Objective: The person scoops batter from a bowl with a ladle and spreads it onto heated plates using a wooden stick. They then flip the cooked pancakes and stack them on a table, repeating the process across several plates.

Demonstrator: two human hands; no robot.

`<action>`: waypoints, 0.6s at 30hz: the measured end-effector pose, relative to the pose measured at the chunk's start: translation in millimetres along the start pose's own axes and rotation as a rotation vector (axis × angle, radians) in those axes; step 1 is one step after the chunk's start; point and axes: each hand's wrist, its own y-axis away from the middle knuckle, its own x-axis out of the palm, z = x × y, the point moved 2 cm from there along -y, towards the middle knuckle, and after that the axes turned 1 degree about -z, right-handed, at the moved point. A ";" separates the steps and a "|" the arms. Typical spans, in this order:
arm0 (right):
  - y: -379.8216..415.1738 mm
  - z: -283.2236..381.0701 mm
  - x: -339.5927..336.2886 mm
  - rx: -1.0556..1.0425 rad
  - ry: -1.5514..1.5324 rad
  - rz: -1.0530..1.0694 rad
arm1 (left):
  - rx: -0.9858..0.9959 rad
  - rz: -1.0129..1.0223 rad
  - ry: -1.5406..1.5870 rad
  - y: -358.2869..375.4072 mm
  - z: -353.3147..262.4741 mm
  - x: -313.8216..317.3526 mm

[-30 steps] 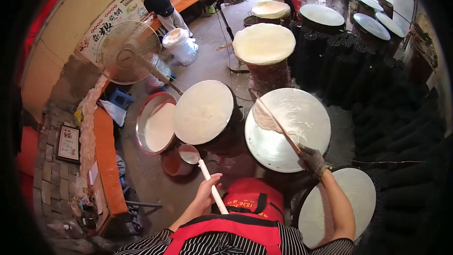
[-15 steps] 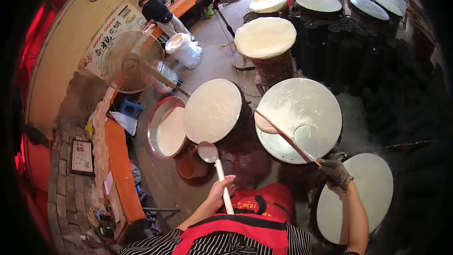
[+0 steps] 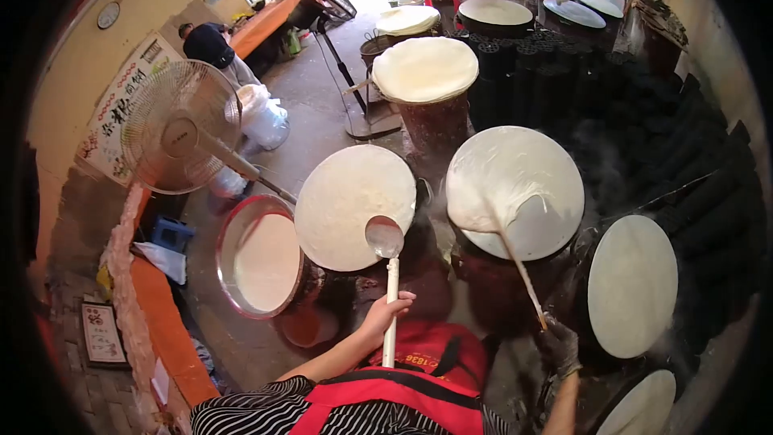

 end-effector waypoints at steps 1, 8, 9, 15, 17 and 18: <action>4.6 -7.6 27.2 0.045 -0.418 -0.008 | -0.002 -0.001 0.011 0.8 2.2 -18.2; -194.9 -70.1 268.7 -0.117 -0.015 -0.454 | -0.011 -0.143 0.153 53.0 17.7 -132.4; -212.1 -47.7 300.2 -0.021 -0.299 -0.437 | -0.008 -0.170 0.192 59.7 25.0 -145.7; -227.3 -42.0 346.8 0.130 -0.483 -0.636 | -0.014 -0.266 0.273 83.7 39.7 -186.9; -194.2 -42.9 331.7 0.146 -0.461 -0.635 | -0.026 -0.243 0.290 74.3 50.3 -191.5; -166.0 -26.8 327.3 0.197 -0.556 -0.650 | -0.034 -0.217 0.277 70.7 53.3 -190.7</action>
